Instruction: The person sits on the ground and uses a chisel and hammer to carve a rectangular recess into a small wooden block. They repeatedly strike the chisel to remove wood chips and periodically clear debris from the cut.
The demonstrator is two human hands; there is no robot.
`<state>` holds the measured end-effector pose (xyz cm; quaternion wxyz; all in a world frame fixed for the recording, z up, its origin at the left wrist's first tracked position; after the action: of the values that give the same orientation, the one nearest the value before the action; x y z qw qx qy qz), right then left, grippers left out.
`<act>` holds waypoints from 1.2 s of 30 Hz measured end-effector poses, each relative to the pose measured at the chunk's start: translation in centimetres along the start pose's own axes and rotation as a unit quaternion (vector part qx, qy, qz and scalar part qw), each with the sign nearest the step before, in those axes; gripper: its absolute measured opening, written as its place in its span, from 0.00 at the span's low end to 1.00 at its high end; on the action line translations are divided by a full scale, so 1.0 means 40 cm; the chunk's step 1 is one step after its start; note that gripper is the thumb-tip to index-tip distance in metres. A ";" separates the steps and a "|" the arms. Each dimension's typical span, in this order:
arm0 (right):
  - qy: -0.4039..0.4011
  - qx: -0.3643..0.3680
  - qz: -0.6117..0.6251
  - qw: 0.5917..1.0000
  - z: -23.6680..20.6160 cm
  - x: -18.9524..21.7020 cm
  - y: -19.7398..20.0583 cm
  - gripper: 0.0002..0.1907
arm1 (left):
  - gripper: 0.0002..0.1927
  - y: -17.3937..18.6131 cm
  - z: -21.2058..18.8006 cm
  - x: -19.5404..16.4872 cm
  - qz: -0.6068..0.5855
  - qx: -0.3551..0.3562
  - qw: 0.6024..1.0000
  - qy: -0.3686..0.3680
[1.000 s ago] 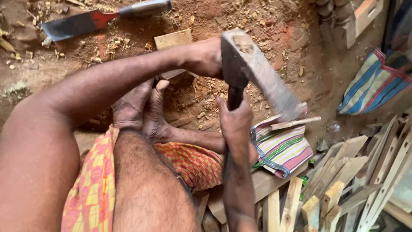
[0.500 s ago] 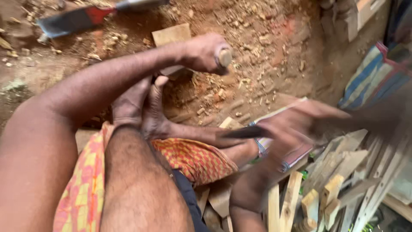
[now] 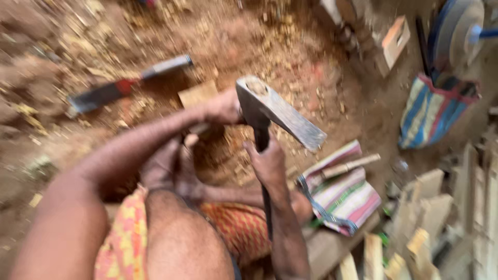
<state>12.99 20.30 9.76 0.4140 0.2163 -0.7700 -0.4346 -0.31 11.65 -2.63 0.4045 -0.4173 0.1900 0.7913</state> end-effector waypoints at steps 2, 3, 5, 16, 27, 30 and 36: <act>-0.044 0.045 0.027 0.998 0.003 -0.037 0.001 0.21 | 0.05 -0.004 -0.077 0.028 0.065 0.144 0.949 0.272; -0.044 0.044 0.026 0.998 -0.007 -0.056 0.018 0.20 | 0.03 0.011 -0.112 -0.026 0.066 0.156 0.964 0.205; -0.057 0.026 0.038 0.997 -0.029 -0.090 0.058 0.19 | 0.06 0.035 -0.150 -0.133 0.076 0.131 0.983 0.106; 0.215 -0.129 0.564 0.787 0.051 -0.120 -0.041 0.15 | 0.15 0.012 0.013 -0.058 0.074 0.011 0.924 0.376; 0.252 -0.127 0.515 0.810 -0.006 -0.168 0.014 0.17 | 0.10 -0.044 0.128 0.133 0.167 0.142 0.904 0.367; 0.267 -0.133 0.531 0.793 0.007 -0.189 0.028 0.14 | 0.26 -0.028 0.131 0.147 0.241 -0.004 0.948 0.208; 0.224 -0.124 0.556 0.791 -0.041 -0.278 0.004 0.13 | 0.16 -0.039 0.094 0.116 0.105 0.151 0.902 0.391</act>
<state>20.61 27.29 5.37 0.7686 -0.2109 -0.5821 -0.1608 -2.48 17.22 -4.17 0.2704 -0.6051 0.4923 0.5642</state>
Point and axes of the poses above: each hand's wrist, its own z-axis towards the middle knuckle, its own y-axis out of the back of the hand, x = y × z, the point moved 5 cm from there along z, towards the middle knuckle, and after that the axes turned 6 degrees about -y, right-handed, at the moved point
